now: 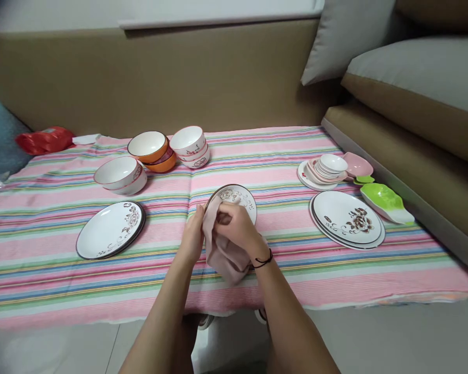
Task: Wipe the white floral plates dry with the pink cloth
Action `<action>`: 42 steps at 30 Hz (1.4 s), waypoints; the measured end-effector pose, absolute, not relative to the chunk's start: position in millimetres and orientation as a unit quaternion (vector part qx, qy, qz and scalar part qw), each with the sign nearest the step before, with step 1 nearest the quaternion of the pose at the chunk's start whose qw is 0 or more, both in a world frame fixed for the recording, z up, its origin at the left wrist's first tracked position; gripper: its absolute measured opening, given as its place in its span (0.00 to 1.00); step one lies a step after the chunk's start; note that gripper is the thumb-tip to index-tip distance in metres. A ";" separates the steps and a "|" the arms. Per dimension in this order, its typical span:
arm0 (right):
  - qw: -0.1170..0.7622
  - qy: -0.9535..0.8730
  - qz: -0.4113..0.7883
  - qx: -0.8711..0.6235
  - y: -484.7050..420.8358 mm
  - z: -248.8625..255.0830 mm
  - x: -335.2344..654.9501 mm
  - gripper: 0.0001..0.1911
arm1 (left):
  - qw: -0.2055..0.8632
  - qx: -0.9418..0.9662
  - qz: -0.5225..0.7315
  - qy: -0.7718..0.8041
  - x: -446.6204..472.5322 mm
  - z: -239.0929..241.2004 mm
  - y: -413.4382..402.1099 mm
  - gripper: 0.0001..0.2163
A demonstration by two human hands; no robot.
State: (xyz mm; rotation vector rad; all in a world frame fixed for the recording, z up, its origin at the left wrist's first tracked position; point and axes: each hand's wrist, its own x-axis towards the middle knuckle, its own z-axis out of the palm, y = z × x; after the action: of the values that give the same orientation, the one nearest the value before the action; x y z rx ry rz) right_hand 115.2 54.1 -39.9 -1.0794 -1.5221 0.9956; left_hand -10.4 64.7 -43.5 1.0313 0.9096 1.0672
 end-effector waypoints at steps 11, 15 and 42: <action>0.620 -0.506 0.366 -0.475 63.4 -41.0 113.2 0.04 | 0.639 0.472 0.496 0.350 1.3 -43.6 61.5 0.19; 0.685 -0.381 0.320 -0.532 67.1 -46.5 117.7 0.01 | 0.627 0.520 0.483 0.321 4.0 -40.3 59.2 0.20; 0.582 -0.444 0.143 -0.667 85.8 -76.2 103.1 0.20 | 0.561 0.549 0.479 0.393 1.6 -38.4 52.2 0.11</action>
State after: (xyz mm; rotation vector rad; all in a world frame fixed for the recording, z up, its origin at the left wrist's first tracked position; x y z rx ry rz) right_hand 103.1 85.8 -76.2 -1.5572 -1.0361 0.3336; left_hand 1.6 52.2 -38.4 1.2925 0.9257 1.1294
